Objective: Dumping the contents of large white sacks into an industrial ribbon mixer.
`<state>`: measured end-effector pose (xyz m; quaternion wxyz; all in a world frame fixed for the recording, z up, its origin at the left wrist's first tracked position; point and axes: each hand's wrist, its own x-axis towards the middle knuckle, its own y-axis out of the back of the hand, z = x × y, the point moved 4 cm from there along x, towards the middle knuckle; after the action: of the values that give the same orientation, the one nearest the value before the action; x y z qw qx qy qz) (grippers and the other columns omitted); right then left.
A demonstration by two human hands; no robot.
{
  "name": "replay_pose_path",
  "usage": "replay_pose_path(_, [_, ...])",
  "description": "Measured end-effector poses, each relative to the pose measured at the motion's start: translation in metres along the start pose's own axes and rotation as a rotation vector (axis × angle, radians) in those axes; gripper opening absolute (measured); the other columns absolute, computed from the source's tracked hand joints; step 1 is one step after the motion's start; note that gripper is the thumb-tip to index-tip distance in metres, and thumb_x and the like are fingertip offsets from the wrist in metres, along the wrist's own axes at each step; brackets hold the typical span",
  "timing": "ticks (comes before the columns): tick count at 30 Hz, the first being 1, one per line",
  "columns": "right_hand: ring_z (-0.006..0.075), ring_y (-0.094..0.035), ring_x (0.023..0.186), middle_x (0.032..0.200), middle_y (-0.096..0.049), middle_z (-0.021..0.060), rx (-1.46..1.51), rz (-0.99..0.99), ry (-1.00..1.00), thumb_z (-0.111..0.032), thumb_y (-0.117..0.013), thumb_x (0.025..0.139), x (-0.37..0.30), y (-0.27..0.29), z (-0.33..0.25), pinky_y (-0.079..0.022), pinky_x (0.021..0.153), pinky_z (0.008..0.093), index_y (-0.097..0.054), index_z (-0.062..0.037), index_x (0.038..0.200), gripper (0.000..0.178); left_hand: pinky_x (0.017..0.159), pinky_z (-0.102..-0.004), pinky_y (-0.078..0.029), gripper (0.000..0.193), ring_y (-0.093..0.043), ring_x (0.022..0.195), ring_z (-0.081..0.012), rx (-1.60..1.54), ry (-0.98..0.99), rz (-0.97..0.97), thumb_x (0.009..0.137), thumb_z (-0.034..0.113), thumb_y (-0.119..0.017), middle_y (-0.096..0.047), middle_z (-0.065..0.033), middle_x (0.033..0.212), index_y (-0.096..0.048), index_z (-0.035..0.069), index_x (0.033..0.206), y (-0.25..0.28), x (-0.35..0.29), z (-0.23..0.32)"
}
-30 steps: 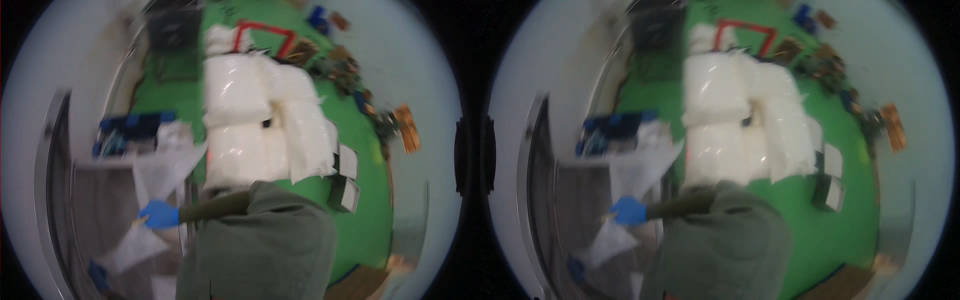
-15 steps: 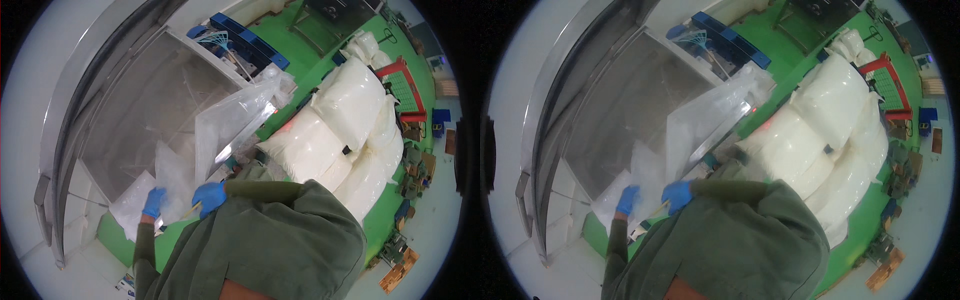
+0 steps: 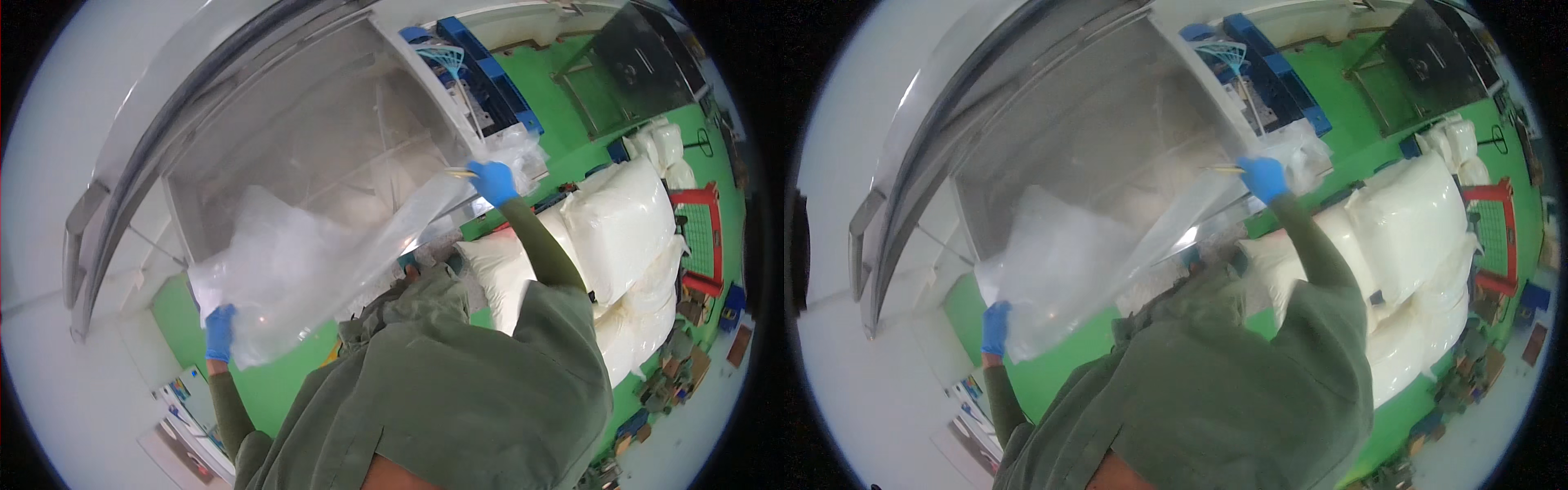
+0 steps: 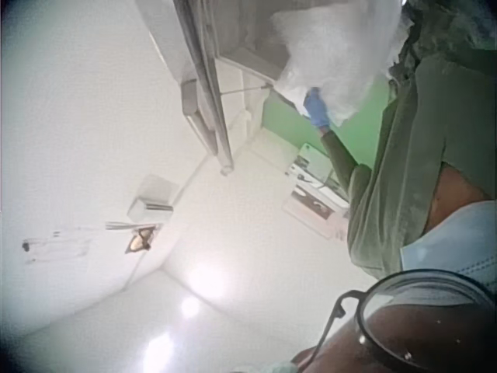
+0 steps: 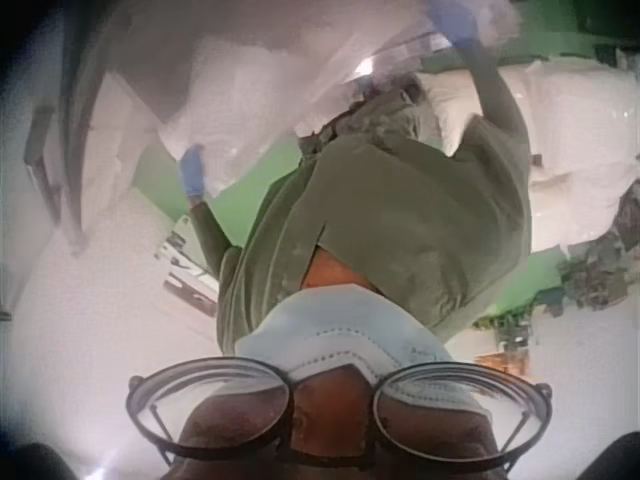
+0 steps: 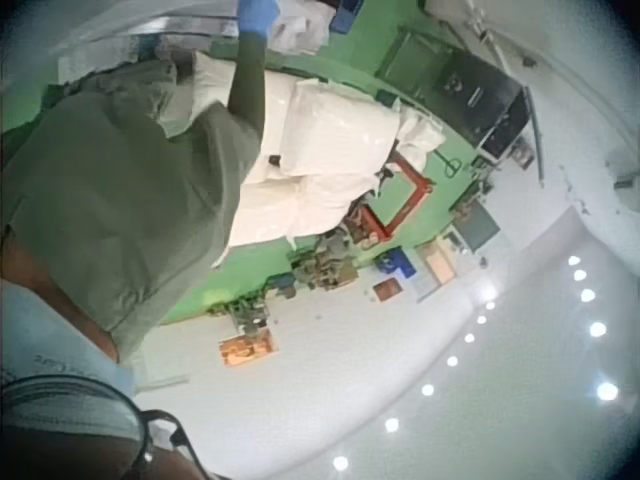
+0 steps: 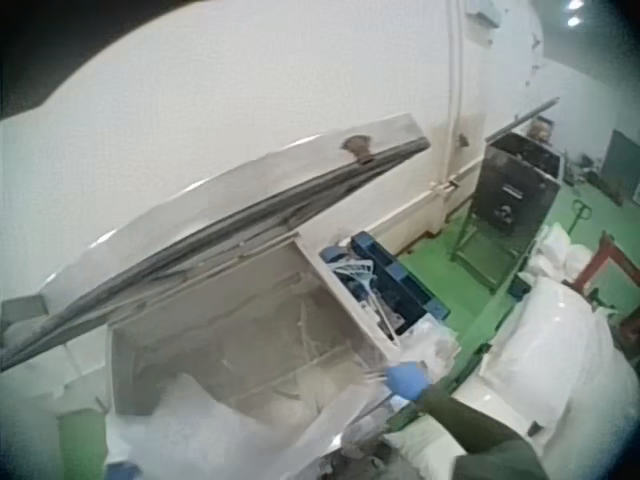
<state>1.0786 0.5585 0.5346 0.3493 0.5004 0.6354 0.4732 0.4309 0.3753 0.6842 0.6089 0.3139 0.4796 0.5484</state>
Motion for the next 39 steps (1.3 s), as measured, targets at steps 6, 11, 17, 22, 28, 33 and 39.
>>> replay_pose_path(6, [0.0295,-0.058,0.089,0.094,-0.064,0.0103,0.031,-0.766,0.0,-0.037,-0.062,0.073,-0.199,-0.004,-0.007,-0.045,0.081,0.0395,-0.067,-0.0151,0.094,0.03,0.077,-0.0361,-0.045,0.022,-0.058,0.085,-0.0265,0.064,0.074,-0.171,0.077,0.009,-0.05,-0.063,-0.0123,0.09,-0.062,0.005,0.094,-0.08,-0.071,-0.138])
replay_pose_path(11, [0.0353,-0.059,0.075,0.077,-0.062,0.0188,0.506,-0.261,-0.486,-0.041,-0.056,0.078,-0.126,0.082,-0.004,-0.045,0.072,0.0405,-0.063,-0.0025,0.079,0.039,0.072,-0.035,-0.047,0.021,-0.06,0.077,-0.0258,0.472,-0.5,-0.28,0.078,0.014,-0.055,-0.064,-0.0148,0.088,-0.063,0.002,0.093,-0.127,-0.082,-0.13])
replay_pose_path(17, [0.0353,-0.059,0.068,0.074,-0.061,0.0218,0.059,0.072,-0.791,-0.054,-0.069,0.06,-0.103,-0.036,0.082,-0.045,0.062,0.041,-0.06,0.0012,0.079,0.059,0.061,-0.0376,-0.048,0.012,-0.061,0.065,-0.025,0.384,-0.171,-0.444,0.067,0.015,-0.057,-0.064,-0.0093,0.076,-0.064,0.011,0.076,-0.179,-0.08,-0.2])
replay_pose_path(22, [0.0097,-0.042,0.045,0.055,-0.048,-0.0006,0.763,-0.004,-0.803,-0.029,-0.079,0.064,-0.133,-0.107,0.115,-0.034,0.041,0.0259,-0.056,-0.0024,0.066,0.035,0.058,-0.0375,-0.046,0.008,-0.061,0.064,-0.0249,0.503,-0.268,-0.631,0.07,0.016,-0.054,-0.063,-0.0101,0.07,-0.061,0.011,0.069,-0.179,-0.075,-0.165])
replay_pose_path(28, [0.0038,-0.029,0.034,0.047,-0.033,-0.0091,0.95,-0.353,-0.623,-0.027,-0.062,0.079,-0.087,-0.064,0.129,-0.019,0.031,0.021,-0.058,-0.0143,0.069,0.017,0.066,-0.0375,-0.048,0.02,-0.061,0.075,-0.0264,0.498,0.02,-0.134,0.083,0.014,-0.045,-0.063,-0.0153,0.088,-0.06,0.001,0.084,-0.145,-0.023,-0.175])
replay_pose_path(33, [0.0044,-0.023,0.031,0.044,-0.03,-0.0091,1.107,-0.208,-0.972,-0.026,-0.064,0.076,-0.028,0.005,0.133,-0.016,0.031,0.0226,-0.05,-0.0205,0.062,0.021,0.075,-0.0315,-0.046,0.024,-0.057,0.079,-0.0167,-0.925,0.503,0.324,0.082,0.019,-0.05,-0.062,-0.0091,0.091,-0.062,0.001,0.093,-0.097,0.019,-0.198])
replay_pose_path(39, [0.0038,-0.028,0.036,0.048,-0.036,-0.0102,1.258,0.071,-0.87,-0.023,-0.061,0.077,0.016,0.003,0.146,-0.018,0.033,0.0214,-0.054,-0.0194,0.065,0.015,0.082,-0.0281,-0.042,0.031,-0.053,0.088,-0.0163,-1.054,0.535,0.53,0.079,0.015,-0.05,-0.06,-0.0058,0.097,-0.061,0.0,0.104,-0.075,0.023,-0.171])
